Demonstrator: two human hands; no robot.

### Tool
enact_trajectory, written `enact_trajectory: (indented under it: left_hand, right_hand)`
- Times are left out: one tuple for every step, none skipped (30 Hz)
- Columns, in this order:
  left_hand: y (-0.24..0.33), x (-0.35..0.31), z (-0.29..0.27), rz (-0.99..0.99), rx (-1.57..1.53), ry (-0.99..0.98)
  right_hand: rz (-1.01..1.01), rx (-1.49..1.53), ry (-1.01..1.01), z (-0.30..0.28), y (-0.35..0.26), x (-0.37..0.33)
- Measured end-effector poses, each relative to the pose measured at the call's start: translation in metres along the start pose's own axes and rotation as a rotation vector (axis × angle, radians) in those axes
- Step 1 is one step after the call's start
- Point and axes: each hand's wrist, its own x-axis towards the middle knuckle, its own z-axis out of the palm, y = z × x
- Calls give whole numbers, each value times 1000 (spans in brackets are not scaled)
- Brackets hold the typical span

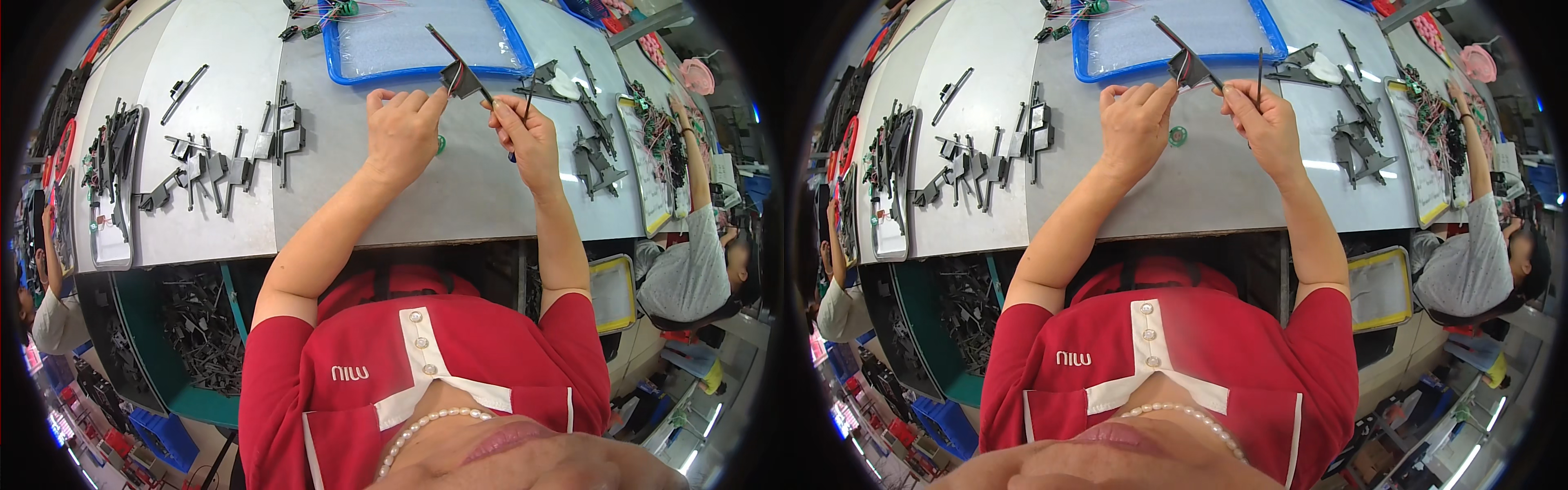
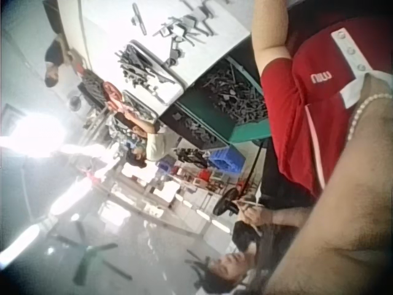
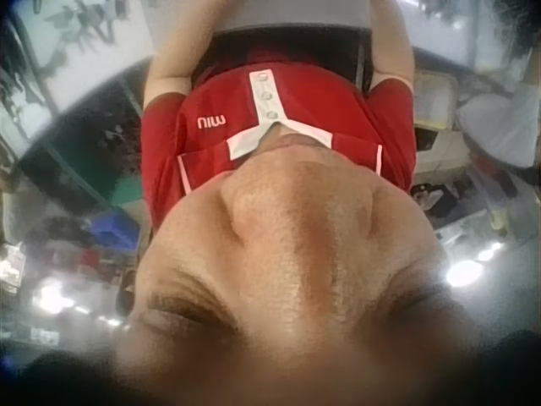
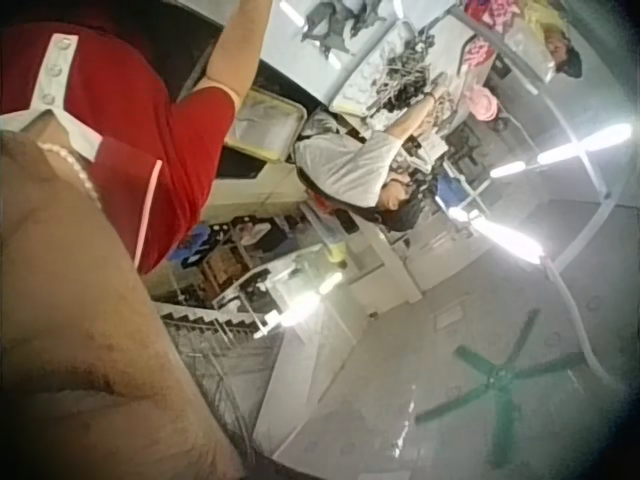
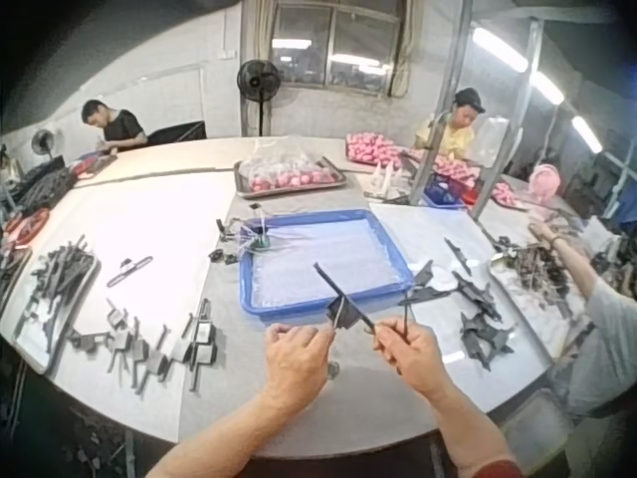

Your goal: Assembling small plastic and electronic components using a screwdriver.

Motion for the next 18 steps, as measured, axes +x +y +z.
enact_trajectory:
  left_hand:
    - [-1,0,0,23,61,-25]
    - [-2,0,0,24,63,-23]
    - [-2,0,0,-59,3,-77]
    - [-2,1,0,-141,-59,-131]
    - [-4,2,0,-139,-56,-130]
    - [-8,3,0,-255,-259,-138]
    - [-10,4,1,-368,-464,-146]
    - [-9,4,2,-365,-460,-151]
    - [-6,2,1,-272,-368,-101]
    - [-5,2,1,-178,-276,-52]
    - [-4,1,2,-177,-275,-57]
    - [-4,-1,2,-143,-241,-60]
    - [-4,-1,3,-109,-207,-64]
    - [-3,-1,3,-106,-206,-69]
    - [-2,-1,3,-85,-156,-34]
    - [-1,-1,3,-65,-106,2]
    - [1,0,2,-62,-107,-3]
    - [4,1,0,-40,-26,-17]
  right_hand:
    - [5,-15,-14,-1,0,0]
    - [3,-14,-16,-2,1,1]
    - [36,50,-31,-4,2,2]
    - [68,114,-45,-6,5,3]
    - [66,117,-47,-7,7,5]
    - [57,134,-28,-8,11,7]
    - [49,152,-8,-9,13,8]
    - [48,158,-6,-9,14,8]
    - [40,135,2,-9,16,8]
    - [32,112,10,-9,17,8]
    - [35,116,14,-9,18,7]
    - [29,109,17,-9,18,7]
    - [23,102,21,-8,18,6]
    - [25,107,24,-7,17,5]
    - [21,93,23,-5,16,4]
    - [17,80,21,-4,15,2]
    - [19,83,24,-4,14,1]
    - [18,74,24,-3,14,0]
